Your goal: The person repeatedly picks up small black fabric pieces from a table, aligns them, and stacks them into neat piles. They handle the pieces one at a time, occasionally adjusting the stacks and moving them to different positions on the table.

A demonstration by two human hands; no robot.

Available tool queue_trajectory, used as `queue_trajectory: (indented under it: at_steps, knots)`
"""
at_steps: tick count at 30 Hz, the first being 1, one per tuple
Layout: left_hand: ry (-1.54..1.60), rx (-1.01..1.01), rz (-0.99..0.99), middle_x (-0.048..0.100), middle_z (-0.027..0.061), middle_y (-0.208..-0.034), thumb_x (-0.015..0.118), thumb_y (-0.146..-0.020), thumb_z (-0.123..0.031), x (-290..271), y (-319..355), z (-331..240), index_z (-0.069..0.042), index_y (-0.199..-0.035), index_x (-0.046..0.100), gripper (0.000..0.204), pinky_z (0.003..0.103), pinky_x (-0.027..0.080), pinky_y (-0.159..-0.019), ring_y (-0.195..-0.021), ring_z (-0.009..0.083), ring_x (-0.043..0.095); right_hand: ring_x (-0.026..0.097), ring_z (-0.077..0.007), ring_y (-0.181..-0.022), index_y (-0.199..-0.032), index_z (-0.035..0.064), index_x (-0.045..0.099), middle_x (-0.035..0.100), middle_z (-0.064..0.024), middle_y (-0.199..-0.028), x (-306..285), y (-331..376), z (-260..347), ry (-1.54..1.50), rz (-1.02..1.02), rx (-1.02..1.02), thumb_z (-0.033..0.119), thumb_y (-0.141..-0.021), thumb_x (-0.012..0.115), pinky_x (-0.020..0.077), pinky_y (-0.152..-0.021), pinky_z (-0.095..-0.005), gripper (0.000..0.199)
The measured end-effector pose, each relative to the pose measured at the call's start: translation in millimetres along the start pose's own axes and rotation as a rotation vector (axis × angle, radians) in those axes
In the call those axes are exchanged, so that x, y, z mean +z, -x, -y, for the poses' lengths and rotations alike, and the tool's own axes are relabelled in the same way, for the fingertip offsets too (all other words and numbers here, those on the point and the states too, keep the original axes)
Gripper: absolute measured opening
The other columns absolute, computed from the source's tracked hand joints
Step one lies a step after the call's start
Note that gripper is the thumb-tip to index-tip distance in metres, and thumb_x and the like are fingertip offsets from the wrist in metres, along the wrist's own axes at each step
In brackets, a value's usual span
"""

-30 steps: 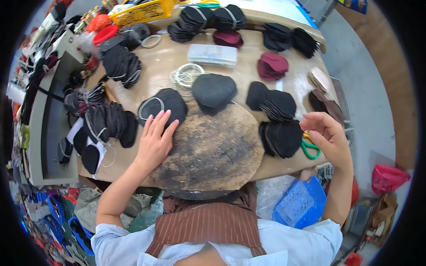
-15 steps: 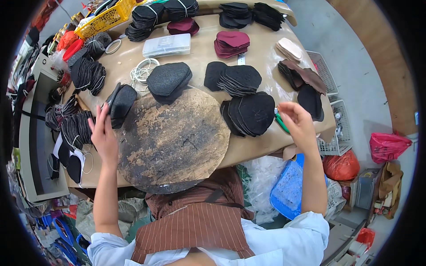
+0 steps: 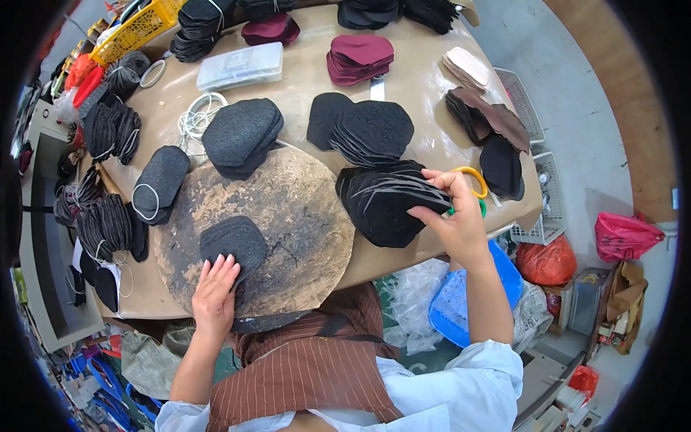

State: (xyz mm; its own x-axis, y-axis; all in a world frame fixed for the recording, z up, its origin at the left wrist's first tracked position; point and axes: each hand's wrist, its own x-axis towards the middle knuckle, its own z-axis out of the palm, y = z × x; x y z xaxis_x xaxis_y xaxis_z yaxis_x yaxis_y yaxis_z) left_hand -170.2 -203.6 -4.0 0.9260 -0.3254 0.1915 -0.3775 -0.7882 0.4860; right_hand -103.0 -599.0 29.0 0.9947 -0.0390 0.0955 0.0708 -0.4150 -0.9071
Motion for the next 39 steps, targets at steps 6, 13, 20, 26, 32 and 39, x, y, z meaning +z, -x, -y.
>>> queue_trajectory:
  at_steps: [6,13,20,26,32,39]
  knots:
    - [-0.013,-0.025,0.008,0.063,0.0131,-0.12,0.061,-0.069,0.011,-4,1,-1,-0.006,-0.112,0.066,0.046,0.047,0.039,-0.103,-0.117,0.0296,0.057,0.054,-0.0151,-0.104,-0.102,0.0034,0.049,0.057,-0.013,-0.117,6,-6,-4,-0.052,-0.006,0.033,-0.003,-0.069,0.077,0.0436,-0.091,-0.0284,0.044]
    - [0.085,0.132,0.112,0.062,0.0117,-0.122,0.065,-0.075,-0.005,3,0,-19,-0.006,-0.114,0.065,0.038,0.044,0.04,-0.103,-0.117,0.0266,0.057,0.055,-0.0261,-0.111,-0.135,0.0014,0.045,0.055,-0.0141,-0.126,12,-2,15,0.599,-0.051,-0.102,0.01,-0.078,0.071,0.0416,-0.093,-0.0336,0.063]
    - [0.126,0.102,0.077,0.058,0.0105,-0.128,0.074,-0.075,-0.015,1,18,-21,-0.008,-0.113,0.065,0.04,0.046,0.038,-0.103,-0.122,0.0252,0.053,0.05,-0.027,-0.118,-0.137,0.0051,0.045,0.049,-0.0131,-0.133,19,-2,22,0.693,-0.005,-0.137,0.009,-0.085,0.063,0.0402,-0.094,-0.0334,0.055]
    - [0.105,0.054,0.01,0.061,0.009,-0.124,0.076,-0.074,-0.014,-6,34,-16,-0.009,-0.107,0.067,0.034,0.047,0.036,-0.104,-0.119,0.0238,0.056,0.05,-0.0231,-0.118,-0.133,0.0053,0.047,0.048,-0.0095,-0.135,18,-2,23,0.687,-0.001,-0.108,0.011,-0.087,0.061,0.0413,-0.091,-0.0333,0.048]
    - [0.163,0.02,-0.026,0.063,0.0077,-0.121,0.076,-0.073,-0.013,0,38,-13,-0.009,-0.103,0.068,0.031,0.047,0.036,-0.104,-0.116,0.0237,0.058,0.049,-0.0219,-0.121,-0.127,0.0048,0.049,0.05,-0.0091,-0.135,17,-2,20,0.617,-0.026,-0.051,0.009,-0.087,0.062,0.0408,-0.094,-0.0344,0.043]
    - [0.182,-0.157,-0.084,0.053,0.0137,-0.131,0.078,-0.072,-0.022,-4,12,-16,-0.004,-0.122,0.055,0.058,0.051,0.028,-0.106,-0.125,0.0302,0.047,0.048,-0.0203,-0.121,-0.127,0.0062,0.049,0.051,-0.0075,-0.135,14,-5,16,0.566,-0.012,0.036,0.009,-0.086,0.063,0.0405,-0.094,-0.0347,0.044]
